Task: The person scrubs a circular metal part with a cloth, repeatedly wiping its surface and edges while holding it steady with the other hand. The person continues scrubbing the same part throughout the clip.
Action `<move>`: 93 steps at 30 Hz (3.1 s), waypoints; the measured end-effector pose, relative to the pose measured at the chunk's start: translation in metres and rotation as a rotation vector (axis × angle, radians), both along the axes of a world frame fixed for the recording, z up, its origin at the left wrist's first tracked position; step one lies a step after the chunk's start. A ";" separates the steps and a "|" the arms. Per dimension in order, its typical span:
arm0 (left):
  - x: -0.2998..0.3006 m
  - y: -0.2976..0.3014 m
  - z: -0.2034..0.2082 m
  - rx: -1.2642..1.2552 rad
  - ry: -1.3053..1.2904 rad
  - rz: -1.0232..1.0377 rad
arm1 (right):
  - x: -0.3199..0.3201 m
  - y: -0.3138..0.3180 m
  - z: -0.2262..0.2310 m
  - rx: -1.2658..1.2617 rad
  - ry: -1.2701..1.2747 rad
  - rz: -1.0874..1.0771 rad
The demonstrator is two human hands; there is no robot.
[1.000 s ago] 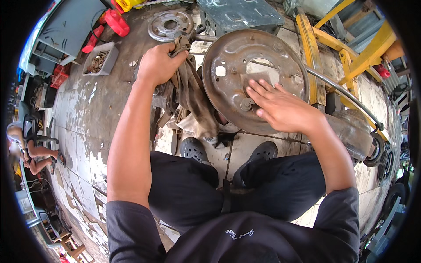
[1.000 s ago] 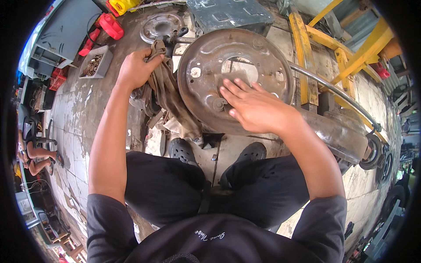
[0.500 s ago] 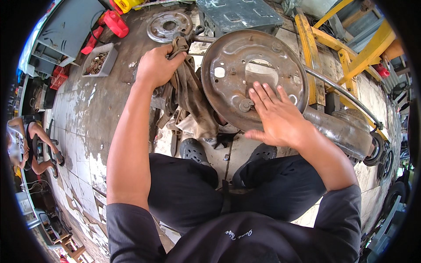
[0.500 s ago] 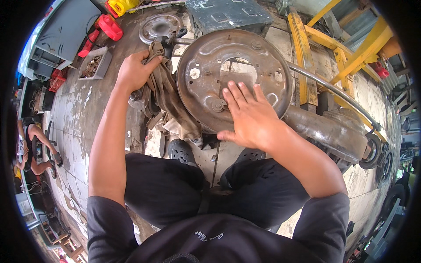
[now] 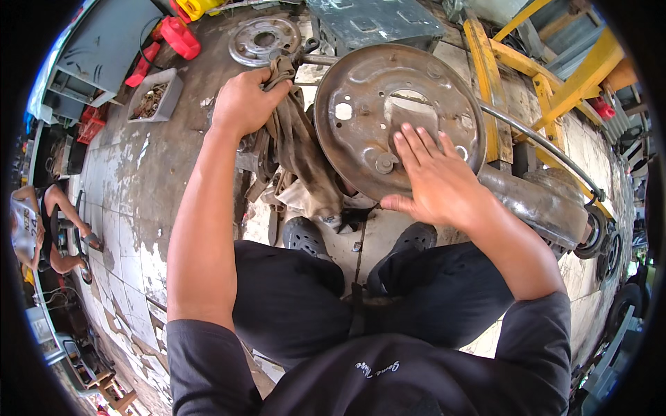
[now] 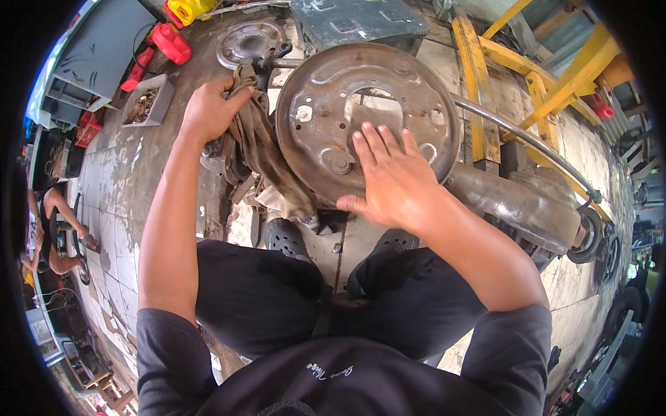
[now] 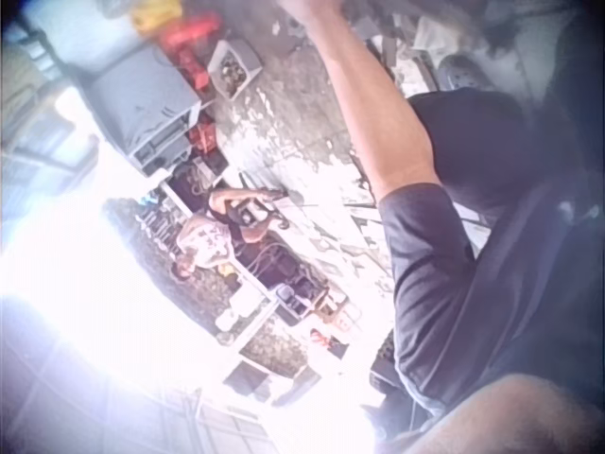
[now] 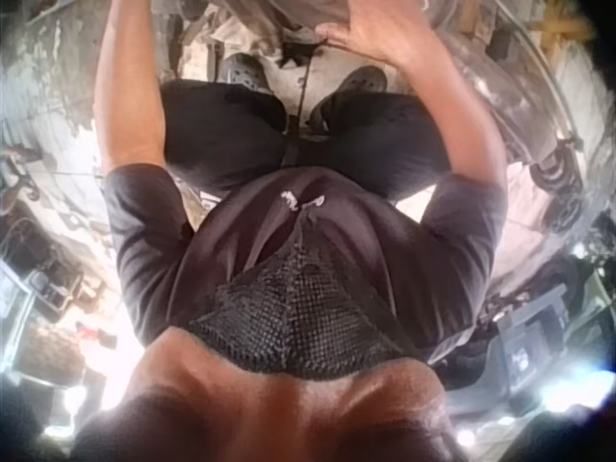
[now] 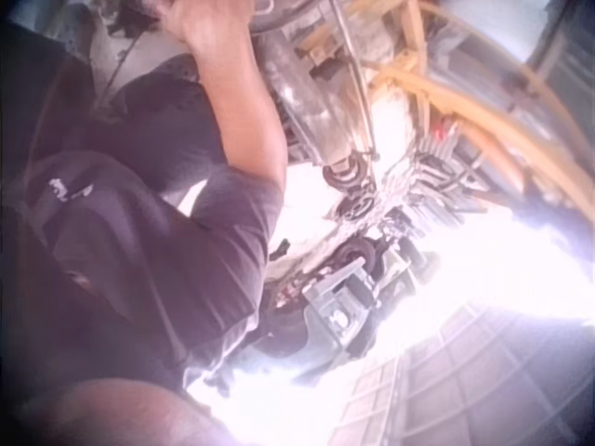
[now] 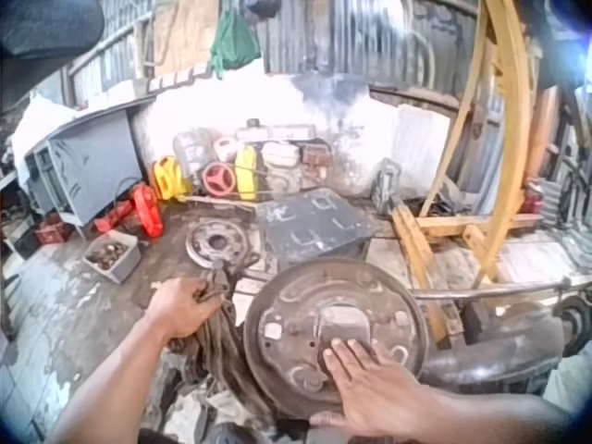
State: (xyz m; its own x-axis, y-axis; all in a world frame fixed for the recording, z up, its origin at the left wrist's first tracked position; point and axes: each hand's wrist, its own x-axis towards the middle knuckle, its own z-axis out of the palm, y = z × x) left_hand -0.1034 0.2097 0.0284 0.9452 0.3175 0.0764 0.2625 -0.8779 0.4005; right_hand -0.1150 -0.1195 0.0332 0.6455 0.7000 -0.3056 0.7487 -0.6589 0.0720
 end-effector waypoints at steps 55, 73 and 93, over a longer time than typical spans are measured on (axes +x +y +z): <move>-0.002 0.012 -0.014 0.282 -0.262 -0.143 | 0.043 -0.011 0.004 0.199 0.164 0.143; -0.034 -0.095 0.006 -0.233 0.004 -0.469 | 0.067 -0.049 0.030 0.760 -0.209 -0.173; -0.011 -0.085 0.044 -0.160 0.089 -0.525 | 0.078 -0.071 0.038 0.834 -0.216 -0.290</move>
